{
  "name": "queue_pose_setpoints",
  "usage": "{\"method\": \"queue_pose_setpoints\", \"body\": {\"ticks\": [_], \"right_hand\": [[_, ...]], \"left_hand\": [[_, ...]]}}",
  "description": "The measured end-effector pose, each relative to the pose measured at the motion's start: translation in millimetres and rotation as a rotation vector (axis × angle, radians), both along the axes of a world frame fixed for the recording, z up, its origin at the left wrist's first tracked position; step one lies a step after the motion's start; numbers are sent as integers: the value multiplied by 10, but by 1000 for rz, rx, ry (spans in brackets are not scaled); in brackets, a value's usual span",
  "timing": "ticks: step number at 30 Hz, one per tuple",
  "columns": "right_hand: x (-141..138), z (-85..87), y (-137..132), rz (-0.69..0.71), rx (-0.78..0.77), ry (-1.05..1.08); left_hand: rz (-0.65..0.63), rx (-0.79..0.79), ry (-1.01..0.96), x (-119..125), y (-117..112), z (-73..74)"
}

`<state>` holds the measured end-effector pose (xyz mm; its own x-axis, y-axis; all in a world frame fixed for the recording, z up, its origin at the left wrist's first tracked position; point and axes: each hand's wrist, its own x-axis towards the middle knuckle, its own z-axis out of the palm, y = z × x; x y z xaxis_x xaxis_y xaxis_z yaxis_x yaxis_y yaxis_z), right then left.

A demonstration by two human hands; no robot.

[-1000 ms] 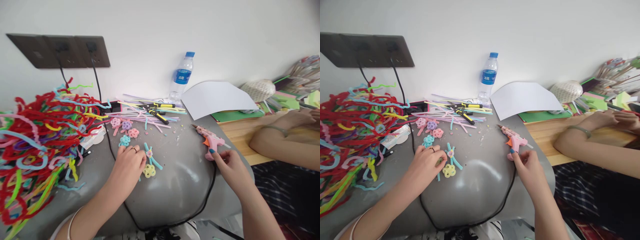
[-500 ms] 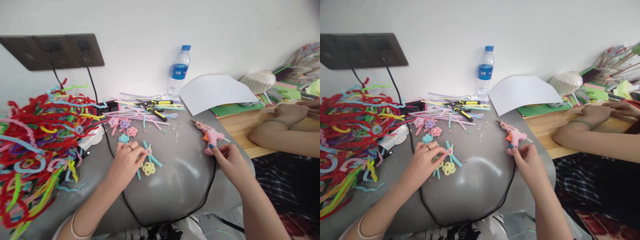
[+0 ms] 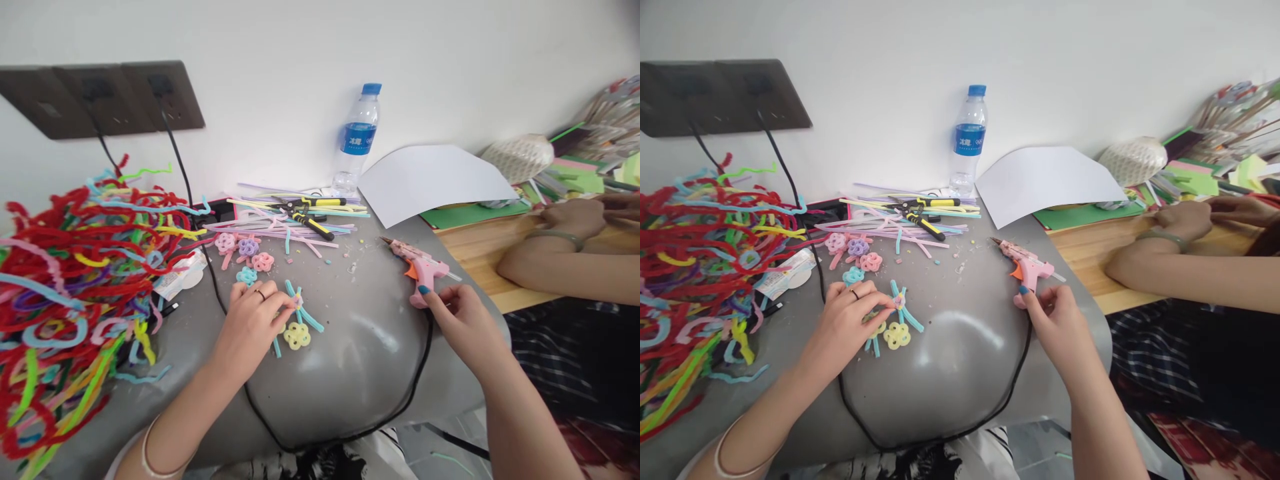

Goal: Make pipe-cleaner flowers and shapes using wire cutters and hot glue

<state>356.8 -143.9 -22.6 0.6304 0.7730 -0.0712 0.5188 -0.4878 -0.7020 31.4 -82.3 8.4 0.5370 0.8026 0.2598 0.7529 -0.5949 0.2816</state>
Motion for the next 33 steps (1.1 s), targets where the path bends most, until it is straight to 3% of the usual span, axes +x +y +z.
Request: {"method": "queue_pose_setpoints", "body": {"ticks": [6,10,16,24,30,33], "right_hand": [[3,-5,-9,31,18,-39],[21,-23,1,24,10,-42],[-5,26,-2,10,-29,-102],[-70,126,2,37,-70,-118],[-177,188,-6,29,100,-138],[-375,221,15,149,241,1]], "left_hand": [[71,-43,-57,-170,57,74],[94,-158,-81,-212,162,163],[-77,-232,-131,-238,377,170],[-198,-316,-96,-265,534,131],[-307,-331,-158,-232,502,87],[-328,-316,-209,-226,504,13]]}}
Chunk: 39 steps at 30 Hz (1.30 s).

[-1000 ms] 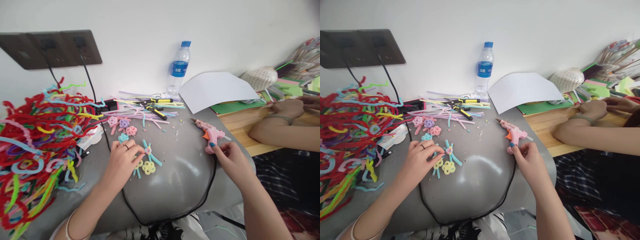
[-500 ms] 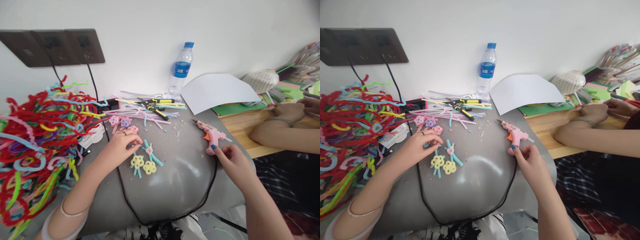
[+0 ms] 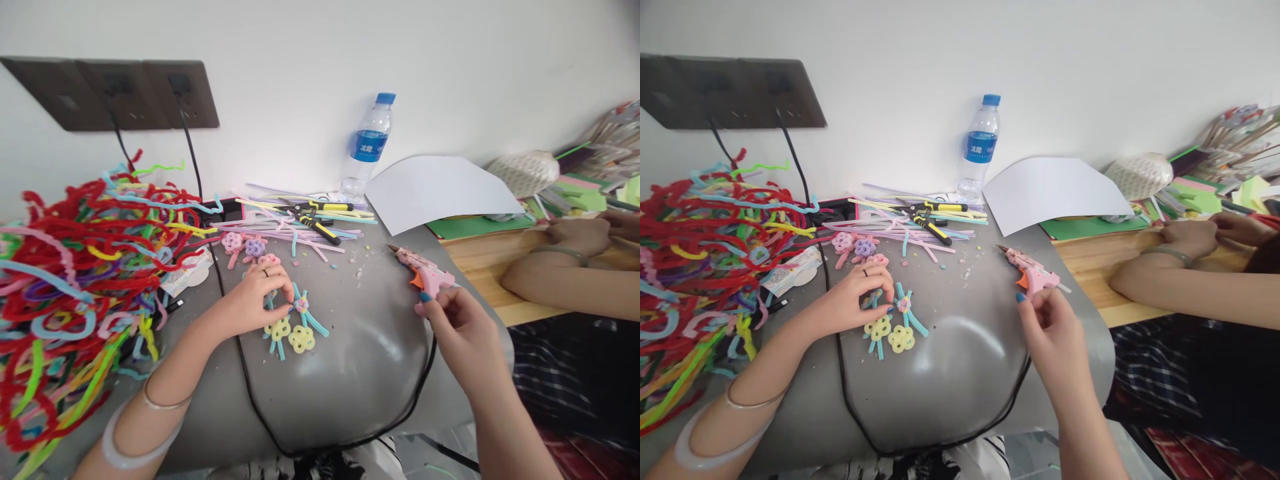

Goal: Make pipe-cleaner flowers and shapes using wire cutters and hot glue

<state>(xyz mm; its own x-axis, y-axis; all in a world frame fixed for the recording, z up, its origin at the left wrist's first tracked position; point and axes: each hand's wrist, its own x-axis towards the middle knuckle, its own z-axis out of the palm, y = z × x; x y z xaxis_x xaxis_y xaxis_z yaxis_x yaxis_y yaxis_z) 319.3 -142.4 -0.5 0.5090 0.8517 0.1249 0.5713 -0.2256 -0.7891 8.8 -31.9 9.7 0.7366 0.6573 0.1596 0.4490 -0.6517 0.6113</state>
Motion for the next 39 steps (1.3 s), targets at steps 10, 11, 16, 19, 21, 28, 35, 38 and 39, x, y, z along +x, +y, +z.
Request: {"method": "queue_pose_setpoints", "body": {"ticks": [10,11,16,19,21,28,35,38,39], "right_hand": [[-774,-26,271,571,-21,-84],[-797,-7,312,596,-22,-133],[-856,132,482,740,-116,-252],[-879,187,546,804,-178,-290],[-873,198,587,836,-175,-287],[-620,195,735,543,8,-250],[-562,209,584,302,58,-53],[-733,97,442,476,3,136],[-797,49,401,510,-18,189]], "left_hand": [[16,57,-81,-67,18,-143],[25,69,-84,-72,17,-148],[66,94,-83,-69,7,-148],[58,93,-84,-58,0,-144],[52,99,-91,-53,-4,-145],[61,103,-73,-76,-14,-157],[59,100,-84,-69,-18,-157],[50,92,-82,-46,-33,-140],[45,88,-80,-38,-41,-134]]}}
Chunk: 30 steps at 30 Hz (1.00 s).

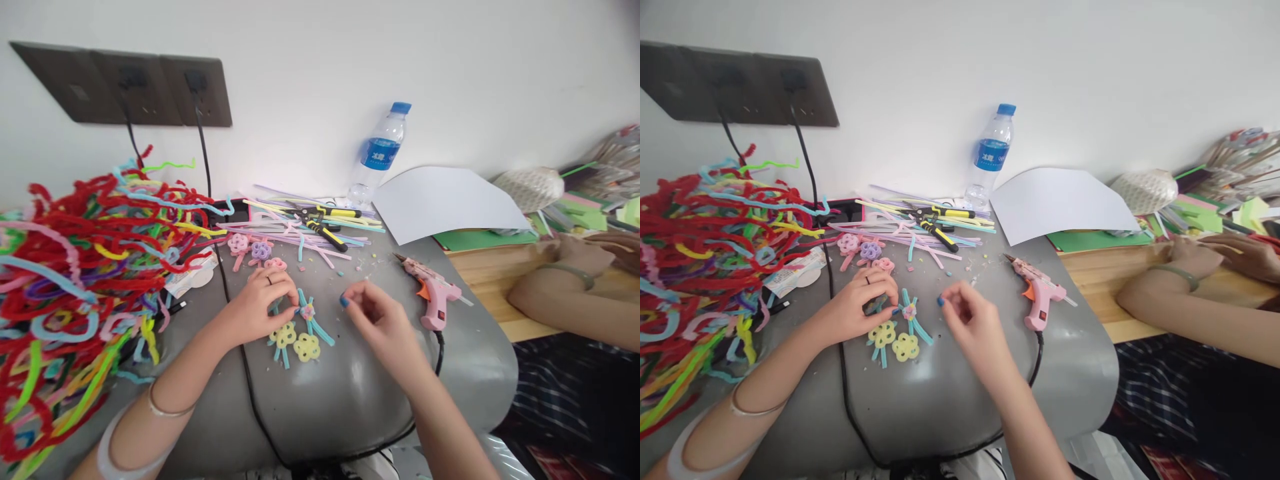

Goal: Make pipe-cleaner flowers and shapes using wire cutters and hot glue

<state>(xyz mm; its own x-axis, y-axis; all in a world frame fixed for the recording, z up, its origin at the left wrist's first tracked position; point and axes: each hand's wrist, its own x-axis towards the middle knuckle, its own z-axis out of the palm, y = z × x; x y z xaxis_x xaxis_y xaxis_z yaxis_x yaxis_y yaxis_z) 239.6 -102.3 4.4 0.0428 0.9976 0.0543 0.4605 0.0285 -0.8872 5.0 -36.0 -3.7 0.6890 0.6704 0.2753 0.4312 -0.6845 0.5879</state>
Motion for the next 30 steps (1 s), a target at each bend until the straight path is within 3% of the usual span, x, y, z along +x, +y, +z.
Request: {"method": "queue_pose_setpoints", "body": {"ticks": [7,30], "right_hand": [[-225,-195,-91,51,-60,2],[-311,-195,-57,39,-38,-76]], "left_hand": [[-25,-22,47,56,-32,12],[2,-2,92,117,-51,20]]}}
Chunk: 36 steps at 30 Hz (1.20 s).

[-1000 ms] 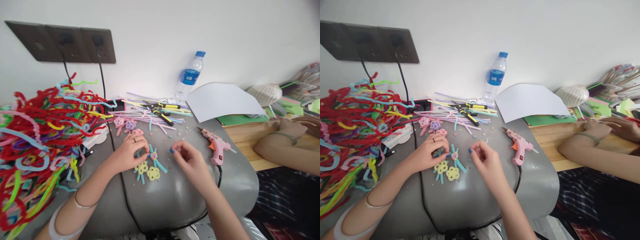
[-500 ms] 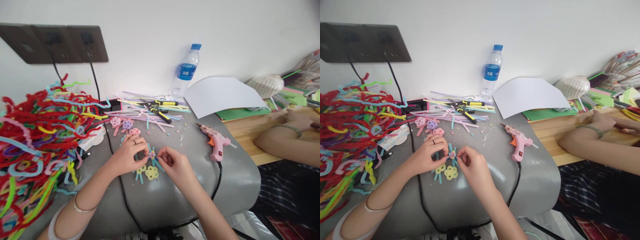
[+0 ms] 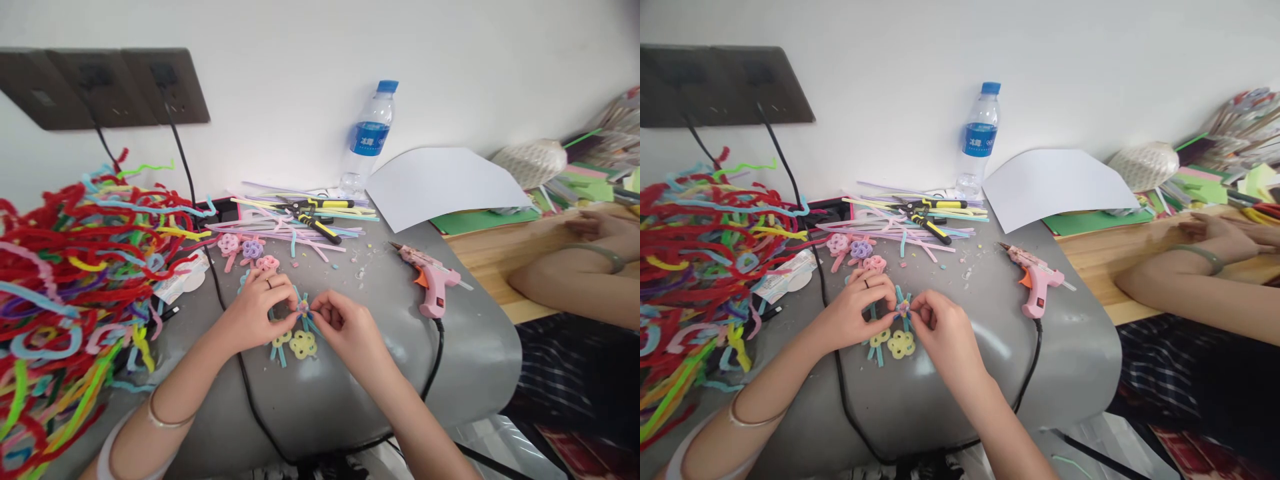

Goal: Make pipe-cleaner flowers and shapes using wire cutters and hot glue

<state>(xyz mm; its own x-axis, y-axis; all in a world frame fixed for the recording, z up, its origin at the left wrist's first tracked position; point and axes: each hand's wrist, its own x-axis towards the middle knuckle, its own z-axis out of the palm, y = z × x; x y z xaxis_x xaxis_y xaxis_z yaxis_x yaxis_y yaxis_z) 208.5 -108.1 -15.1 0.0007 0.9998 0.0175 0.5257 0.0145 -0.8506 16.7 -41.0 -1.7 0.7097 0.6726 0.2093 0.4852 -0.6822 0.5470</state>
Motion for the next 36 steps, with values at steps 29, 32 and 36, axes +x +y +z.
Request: {"method": "queue_pose_setpoints", "body": {"ticks": [29,32,36], "right_hand": [[418,318,606,-177,200,-246],[385,405,1107,-111,202,-557],[168,411,1566,28,-7,-824]], "left_hand": [[-5,164,36,-59,152,-111],[-5,164,41,-48,177,-110],[-4,165,48,-86,205,-147]]}}
